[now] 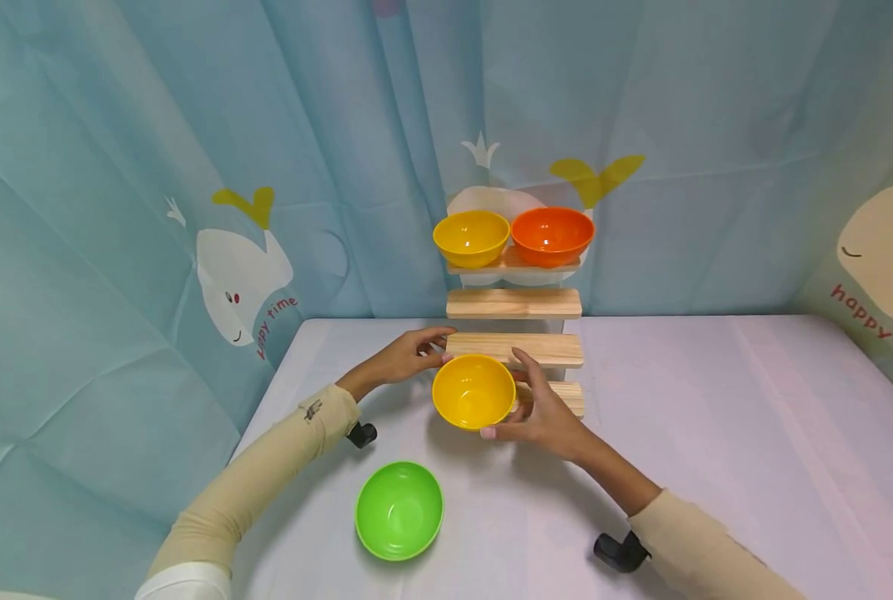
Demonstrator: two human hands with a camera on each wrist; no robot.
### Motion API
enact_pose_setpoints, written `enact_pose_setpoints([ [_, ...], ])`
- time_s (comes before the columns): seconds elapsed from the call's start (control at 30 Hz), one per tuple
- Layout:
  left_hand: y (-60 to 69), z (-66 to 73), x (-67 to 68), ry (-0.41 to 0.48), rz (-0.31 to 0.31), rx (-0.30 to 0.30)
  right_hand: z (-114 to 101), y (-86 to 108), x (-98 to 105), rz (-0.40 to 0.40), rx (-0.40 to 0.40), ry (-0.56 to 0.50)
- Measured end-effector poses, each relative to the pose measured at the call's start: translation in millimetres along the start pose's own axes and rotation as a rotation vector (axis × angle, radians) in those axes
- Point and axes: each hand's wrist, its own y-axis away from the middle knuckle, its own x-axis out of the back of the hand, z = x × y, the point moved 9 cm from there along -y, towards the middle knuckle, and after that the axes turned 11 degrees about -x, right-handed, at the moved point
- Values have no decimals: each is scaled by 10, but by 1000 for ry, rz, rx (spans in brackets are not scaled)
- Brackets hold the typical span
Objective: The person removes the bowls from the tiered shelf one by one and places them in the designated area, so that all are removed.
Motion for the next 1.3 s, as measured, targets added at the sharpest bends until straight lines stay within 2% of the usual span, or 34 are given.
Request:
enact_pose_setpoints([
  [0.17,-14,9,-7,-1,-6,-10,13,-36,-70,39,-20,-5],
  [0.3,-14,23,-2,-7,-5,-13,26,-60,-103,72,-29,34],
  [0.67,-6,33,1,-6,-8,-18,9,-111,-154,113,-42,51],
  [1.0,-10,36,2,13,6,-23,10,-121,-165,107,-37,37],
  [1.3,-9,14,15,82,29,5,-49,-83,-140,88,-5,21],
])
